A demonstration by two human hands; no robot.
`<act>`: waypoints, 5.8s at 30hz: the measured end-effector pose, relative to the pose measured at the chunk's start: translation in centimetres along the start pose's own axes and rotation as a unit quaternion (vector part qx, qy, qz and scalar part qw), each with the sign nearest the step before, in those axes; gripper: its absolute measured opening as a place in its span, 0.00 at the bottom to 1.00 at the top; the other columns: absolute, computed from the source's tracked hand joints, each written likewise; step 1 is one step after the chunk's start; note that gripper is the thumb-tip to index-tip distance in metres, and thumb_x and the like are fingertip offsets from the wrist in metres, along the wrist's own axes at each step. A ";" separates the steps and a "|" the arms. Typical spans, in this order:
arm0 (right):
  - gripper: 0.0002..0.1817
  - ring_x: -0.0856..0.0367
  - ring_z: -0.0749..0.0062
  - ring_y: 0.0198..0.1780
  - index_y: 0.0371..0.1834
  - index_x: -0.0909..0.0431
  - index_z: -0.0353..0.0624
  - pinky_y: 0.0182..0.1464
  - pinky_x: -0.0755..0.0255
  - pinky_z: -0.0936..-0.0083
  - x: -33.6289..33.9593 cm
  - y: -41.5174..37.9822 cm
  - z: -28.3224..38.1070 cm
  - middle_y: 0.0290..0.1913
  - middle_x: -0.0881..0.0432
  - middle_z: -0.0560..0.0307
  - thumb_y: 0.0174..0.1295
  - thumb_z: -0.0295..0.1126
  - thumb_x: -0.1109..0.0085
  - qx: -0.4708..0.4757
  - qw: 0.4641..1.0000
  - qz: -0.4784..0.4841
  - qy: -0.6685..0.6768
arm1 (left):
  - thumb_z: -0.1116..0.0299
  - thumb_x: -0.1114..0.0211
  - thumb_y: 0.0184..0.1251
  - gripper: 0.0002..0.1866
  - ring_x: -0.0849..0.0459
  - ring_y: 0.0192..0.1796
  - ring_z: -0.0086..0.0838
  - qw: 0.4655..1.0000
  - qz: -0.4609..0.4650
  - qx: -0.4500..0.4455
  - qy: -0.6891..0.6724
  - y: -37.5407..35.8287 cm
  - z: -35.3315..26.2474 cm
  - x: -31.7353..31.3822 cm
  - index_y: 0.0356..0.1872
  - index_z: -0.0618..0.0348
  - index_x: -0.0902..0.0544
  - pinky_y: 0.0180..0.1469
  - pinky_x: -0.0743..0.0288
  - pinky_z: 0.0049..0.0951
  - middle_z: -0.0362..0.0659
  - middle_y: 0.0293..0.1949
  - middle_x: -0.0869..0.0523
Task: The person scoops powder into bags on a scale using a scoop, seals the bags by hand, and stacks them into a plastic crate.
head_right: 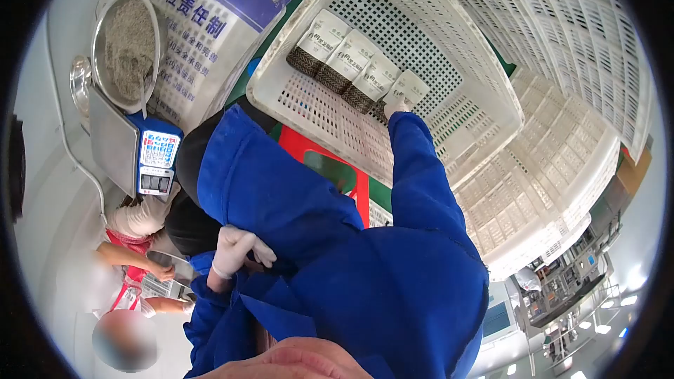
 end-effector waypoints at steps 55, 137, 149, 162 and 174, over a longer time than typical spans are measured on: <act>0.44 0.13 0.53 0.45 0.82 0.48 0.54 0.52 0.22 0.59 -1.2 -52.0 56.2 0.42 0.11 0.51 0.64 0.40 0.36 0.578 0.743 -0.241 -0.236 | 0.52 0.47 0.81 0.28 0.12 0.22 0.30 0.916 -0.075 -0.349 -0.182 -4.9 9.6 7.4 0.29 0.65 0.12 0.24 0.23 0.21 0.49 0.28 0.09; 0.20 0.16 0.74 0.26 0.39 0.16 0.36 0.33 0.23 0.73 6.0 -63.0 70.5 0.29 0.12 0.54 0.75 0.41 0.53 0.658 0.747 -0.086 -0.048 | 0.53 0.43 0.78 0.21 0.12 0.25 0.25 0.899 -0.073 -0.379 -0.206 -5.1 7.8 8.7 0.35 0.60 0.12 0.26 0.24 0.21 0.45 0.28 0.10; 0.25 0.14 0.44 0.45 0.66 0.25 0.45 0.50 0.22 0.53 2.6 -60.0 60.6 0.44 0.13 0.42 0.68 0.42 0.42 0.657 0.604 -0.323 -0.315 | 0.57 0.35 0.68 0.47 0.10 0.45 0.38 0.652 -0.574 -0.486 -0.094 -27.4 -6.9 27.6 0.77 0.76 0.50 0.54 0.19 0.32 0.53 0.41 0.09; 0.20 0.14 0.51 0.48 0.50 0.16 0.42 0.51 0.22 0.64 5.6 -75.9 48.5 0.44 0.13 0.42 0.68 0.47 0.42 0.736 0.580 -0.101 -0.334 | 0.56 0.34 0.63 0.13 0.13 0.37 0.47 0.516 -0.681 -0.393 0.339 -26.9 -5.5 25.4 0.30 0.54 0.13 0.43 0.21 0.44 0.50 0.30 0.12; 0.17 0.17 0.51 0.53 0.54 0.19 0.37 0.56 0.23 0.62 15.6 -83.1 44.0 0.50 0.15 0.45 0.65 0.34 0.41 0.740 0.457 -0.406 -0.281 | 0.68 0.32 0.62 0.04 0.13 0.34 0.45 0.483 -0.402 -0.552 0.548 -28.3 -4.1 2.5 0.32 0.56 0.14 0.37 0.20 0.40 0.48 0.28 0.13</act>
Point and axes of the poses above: each hand's wrist, its own y-axis towards the middle knuckle, its own x-axis out of the back of the hand, z = x × y, the point moved 7 cm from there along y, towards the middle knuckle
